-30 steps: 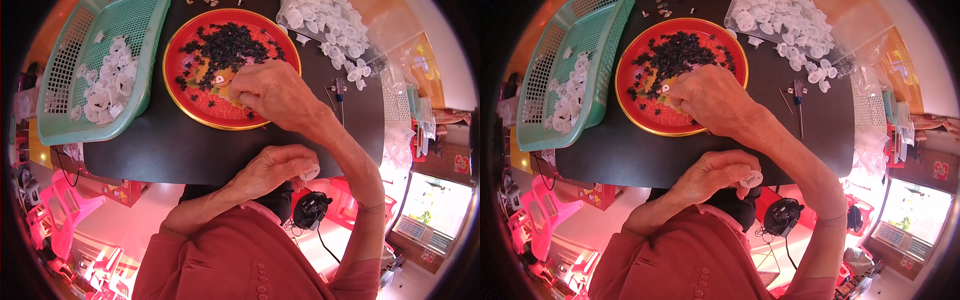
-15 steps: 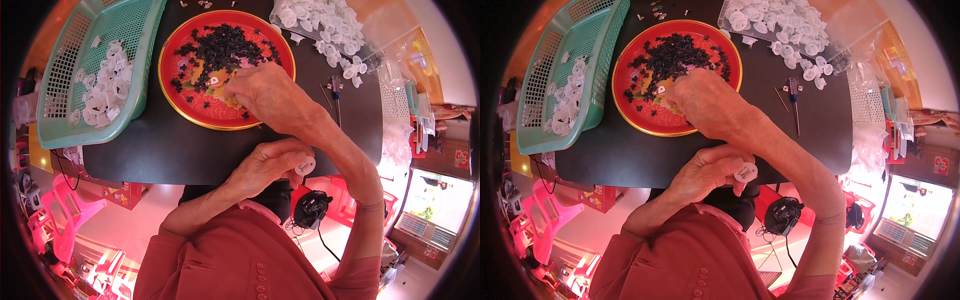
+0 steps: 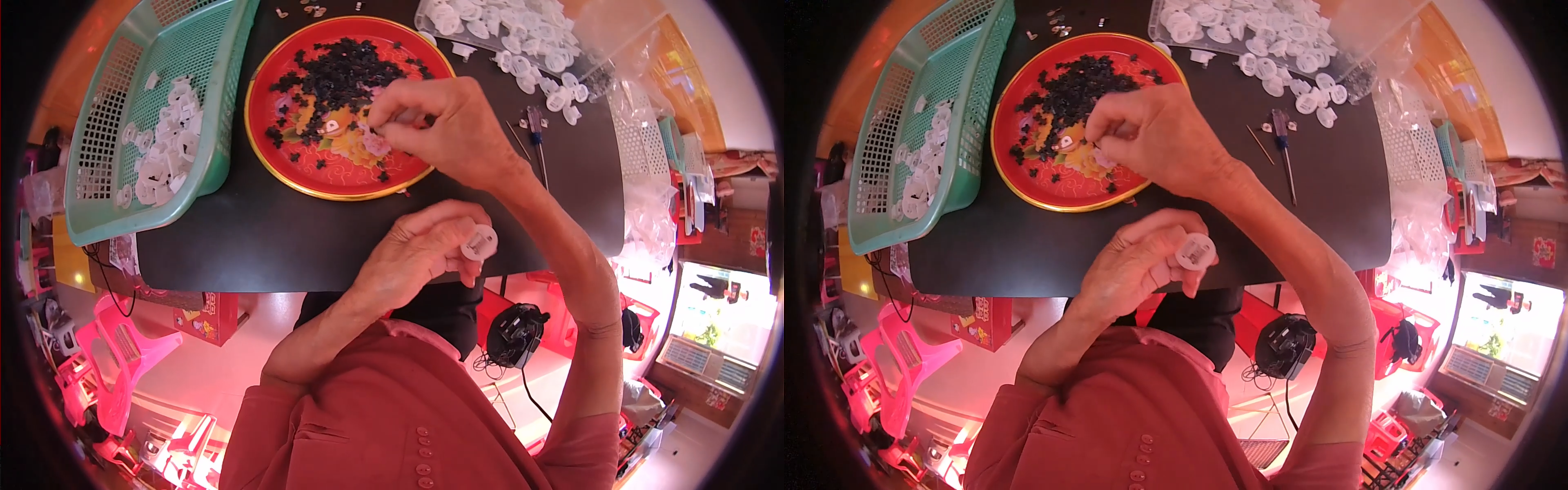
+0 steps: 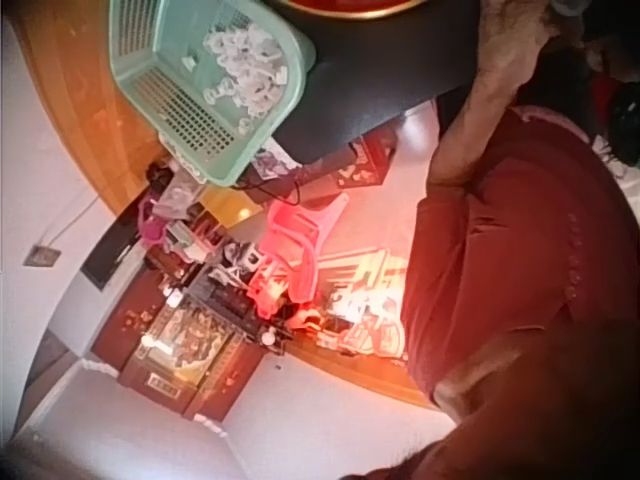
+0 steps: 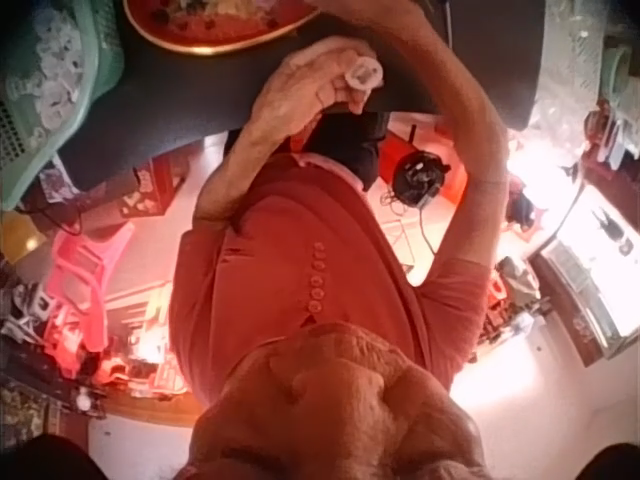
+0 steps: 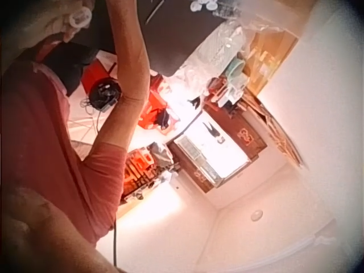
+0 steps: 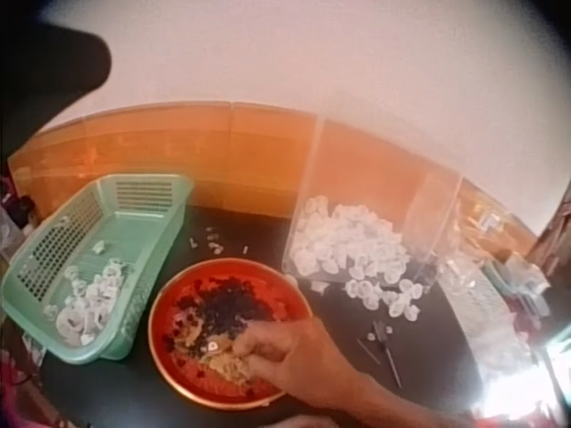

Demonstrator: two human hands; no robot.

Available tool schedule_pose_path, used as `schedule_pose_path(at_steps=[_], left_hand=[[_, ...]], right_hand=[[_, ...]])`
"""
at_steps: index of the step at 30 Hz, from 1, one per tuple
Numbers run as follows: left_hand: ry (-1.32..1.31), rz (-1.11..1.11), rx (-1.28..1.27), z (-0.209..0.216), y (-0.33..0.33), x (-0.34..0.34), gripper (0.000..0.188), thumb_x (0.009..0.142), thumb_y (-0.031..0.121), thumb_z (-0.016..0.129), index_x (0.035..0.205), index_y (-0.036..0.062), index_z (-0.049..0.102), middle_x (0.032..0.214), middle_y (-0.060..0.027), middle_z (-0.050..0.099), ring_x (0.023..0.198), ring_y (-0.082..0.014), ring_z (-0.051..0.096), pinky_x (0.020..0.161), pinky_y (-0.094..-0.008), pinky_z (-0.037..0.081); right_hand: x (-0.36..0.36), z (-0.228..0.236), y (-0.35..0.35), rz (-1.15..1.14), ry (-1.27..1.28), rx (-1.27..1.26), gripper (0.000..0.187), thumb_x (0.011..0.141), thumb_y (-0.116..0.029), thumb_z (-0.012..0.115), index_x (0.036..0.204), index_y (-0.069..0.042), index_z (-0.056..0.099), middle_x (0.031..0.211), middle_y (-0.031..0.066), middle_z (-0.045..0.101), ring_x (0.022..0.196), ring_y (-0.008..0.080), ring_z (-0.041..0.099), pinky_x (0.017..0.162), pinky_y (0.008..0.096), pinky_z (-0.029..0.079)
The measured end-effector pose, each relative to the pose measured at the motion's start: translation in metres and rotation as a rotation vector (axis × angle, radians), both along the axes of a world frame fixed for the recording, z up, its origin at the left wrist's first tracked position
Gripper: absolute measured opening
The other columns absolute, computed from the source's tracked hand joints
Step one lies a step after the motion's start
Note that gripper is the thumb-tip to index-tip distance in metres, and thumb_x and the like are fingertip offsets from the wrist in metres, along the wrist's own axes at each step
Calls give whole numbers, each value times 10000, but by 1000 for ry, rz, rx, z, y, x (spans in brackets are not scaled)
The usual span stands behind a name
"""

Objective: The person assembles small electronic components into plastic housings by hand, taking electronic contacts and black components from a component tray and securing them into the housings with a screwdriver.

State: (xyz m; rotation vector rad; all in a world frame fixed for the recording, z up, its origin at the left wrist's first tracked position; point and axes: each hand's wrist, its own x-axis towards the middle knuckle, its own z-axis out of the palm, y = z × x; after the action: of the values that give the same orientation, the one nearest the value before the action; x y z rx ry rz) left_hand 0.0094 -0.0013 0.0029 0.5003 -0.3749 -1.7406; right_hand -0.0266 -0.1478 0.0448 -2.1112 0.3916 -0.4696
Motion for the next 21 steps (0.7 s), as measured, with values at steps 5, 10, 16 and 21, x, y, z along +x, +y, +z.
schedule_pose_path(at_steps=[5, 10, 16, 21], left_hand=[[-10, 55, 0, 1, -1, 2, 281, 966, 220, 422, 1131, 3, 490, 926, -136, 582, 730, -172, 570, 636, -304, 484], [1, 67, 2, -4, -7, -1, 255, 962, 207, 429, 1135, 26, 482, 915, -134, 590, 716, -180, 587, 618, -308, 495], [-75, 138, -25, -5, -12, -14, 268, 952, 200, 452, 1132, 3, 475, 863, -99, 576, 700, -188, 585, 598, -306, 486], [-231, 147, -29, -5, -11, -18, 335, 947, 215, 458, 1188, -16, 429, 827, -42, 510, 671, -135, 506, 593, -286, 453]], right_hand=[[-32, 8, 13, -126, -239, 338, 102, 787, 71, 608, 878, 27, 625, 847, 40, 633, 759, 89, 605, 708, 200, 501], [-60, 8, 41, -240, -475, 474, 127, 800, 102, 582, 900, 25, 595, 859, 72, 624, 788, 116, 616, 712, 223, 521], [-72, -11, 52, -369, -551, 486, 114, 822, 58, 585, 923, 7, 598, 808, 89, 640, 674, 119, 634, 571, 215, 524], [-79, -4, 61, -388, -639, 687, 107, 822, 35, 585, 915, -16, 601, 756, 66, 638, 578, 62, 591, 426, 172, 450]])
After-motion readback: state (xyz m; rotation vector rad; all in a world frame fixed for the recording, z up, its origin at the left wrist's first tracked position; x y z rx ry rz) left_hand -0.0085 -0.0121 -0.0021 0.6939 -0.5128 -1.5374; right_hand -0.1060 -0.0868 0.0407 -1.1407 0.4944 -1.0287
